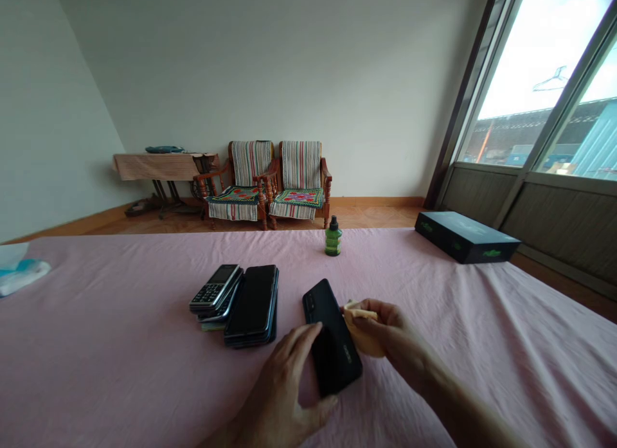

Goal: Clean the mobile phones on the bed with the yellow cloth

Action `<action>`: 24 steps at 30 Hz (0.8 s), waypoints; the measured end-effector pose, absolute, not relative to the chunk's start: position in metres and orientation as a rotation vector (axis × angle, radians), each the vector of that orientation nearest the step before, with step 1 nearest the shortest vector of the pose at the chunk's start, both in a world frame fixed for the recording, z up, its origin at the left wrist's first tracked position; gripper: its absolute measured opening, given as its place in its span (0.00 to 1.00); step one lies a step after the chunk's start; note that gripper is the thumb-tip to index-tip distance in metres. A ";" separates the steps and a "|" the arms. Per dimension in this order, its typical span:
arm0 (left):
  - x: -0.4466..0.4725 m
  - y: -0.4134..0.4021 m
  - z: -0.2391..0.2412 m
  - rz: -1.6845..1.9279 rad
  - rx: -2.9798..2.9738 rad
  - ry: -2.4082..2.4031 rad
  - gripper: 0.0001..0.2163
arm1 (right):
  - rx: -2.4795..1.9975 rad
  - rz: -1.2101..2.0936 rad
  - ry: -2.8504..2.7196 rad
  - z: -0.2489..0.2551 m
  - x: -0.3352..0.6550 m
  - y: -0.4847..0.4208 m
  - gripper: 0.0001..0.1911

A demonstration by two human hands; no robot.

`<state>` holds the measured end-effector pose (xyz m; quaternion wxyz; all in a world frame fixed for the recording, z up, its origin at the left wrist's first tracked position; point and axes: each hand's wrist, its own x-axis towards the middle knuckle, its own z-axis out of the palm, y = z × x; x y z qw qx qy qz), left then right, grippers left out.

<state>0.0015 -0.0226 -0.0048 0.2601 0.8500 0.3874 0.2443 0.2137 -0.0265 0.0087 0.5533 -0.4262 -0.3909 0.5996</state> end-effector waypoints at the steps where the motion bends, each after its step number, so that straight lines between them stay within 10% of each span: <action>1: 0.001 -0.022 -0.004 0.690 2.287 1.020 0.37 | -0.931 1.439 -0.940 0.011 0.211 -0.028 0.13; 24: -0.009 -0.005 -0.011 0.790 1.515 1.065 0.40 | -1.183 1.203 -0.893 -0.013 0.210 -0.015 0.22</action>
